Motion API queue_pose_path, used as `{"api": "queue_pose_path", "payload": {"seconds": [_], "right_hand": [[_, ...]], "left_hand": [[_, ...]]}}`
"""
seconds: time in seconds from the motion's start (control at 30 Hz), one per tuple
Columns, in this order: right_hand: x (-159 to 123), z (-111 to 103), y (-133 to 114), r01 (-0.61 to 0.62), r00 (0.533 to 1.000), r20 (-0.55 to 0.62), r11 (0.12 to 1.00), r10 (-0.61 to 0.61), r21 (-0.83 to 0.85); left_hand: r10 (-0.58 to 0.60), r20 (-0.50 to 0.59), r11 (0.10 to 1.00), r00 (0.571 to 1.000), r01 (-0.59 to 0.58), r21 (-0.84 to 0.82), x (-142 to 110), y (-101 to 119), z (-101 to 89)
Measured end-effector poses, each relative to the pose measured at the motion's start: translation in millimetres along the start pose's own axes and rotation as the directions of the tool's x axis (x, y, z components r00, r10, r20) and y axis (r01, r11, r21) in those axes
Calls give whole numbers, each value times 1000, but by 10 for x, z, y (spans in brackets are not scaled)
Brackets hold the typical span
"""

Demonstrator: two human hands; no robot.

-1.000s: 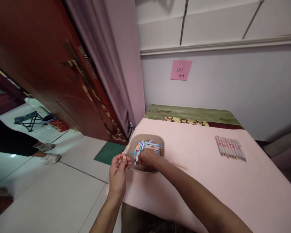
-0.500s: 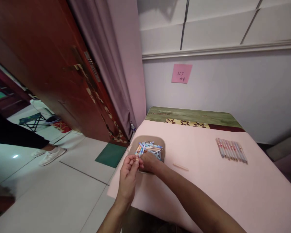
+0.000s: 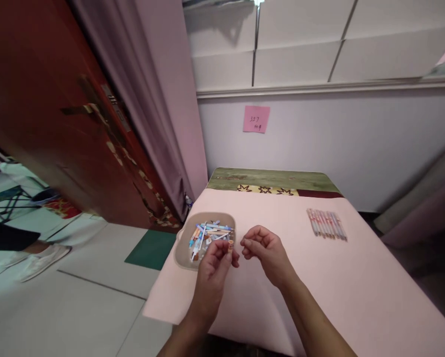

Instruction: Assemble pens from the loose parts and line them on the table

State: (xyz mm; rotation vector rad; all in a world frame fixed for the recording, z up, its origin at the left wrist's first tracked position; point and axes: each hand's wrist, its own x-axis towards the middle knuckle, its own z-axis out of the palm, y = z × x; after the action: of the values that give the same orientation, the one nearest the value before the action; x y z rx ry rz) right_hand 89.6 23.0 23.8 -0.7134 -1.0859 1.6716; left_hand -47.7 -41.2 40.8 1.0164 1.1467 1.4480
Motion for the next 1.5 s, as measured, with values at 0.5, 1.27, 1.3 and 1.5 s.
{"api": "queue_pose_path", "payload": {"seconds": [0.5,1.27,1.3,1.5], "right_hand": [[-385,-313,-120,190,934,-300,981,-195,-46],[-657,-218,-270,438,816,116,476,-566,-762],[-659,-219,-271,438,816,116,475,-567,-763],[-651,-243,-252,454,806,128,465,-578,-760]], "left_hand": [[4,95,1000,996,-5,11,2,-142,502],[84,170,987,982,-105,118,-260,-158,433],[79,169,989,982,-99,109,-259,-159,436],[55,167,994,984,-70,82,-243,-170,445]]}}
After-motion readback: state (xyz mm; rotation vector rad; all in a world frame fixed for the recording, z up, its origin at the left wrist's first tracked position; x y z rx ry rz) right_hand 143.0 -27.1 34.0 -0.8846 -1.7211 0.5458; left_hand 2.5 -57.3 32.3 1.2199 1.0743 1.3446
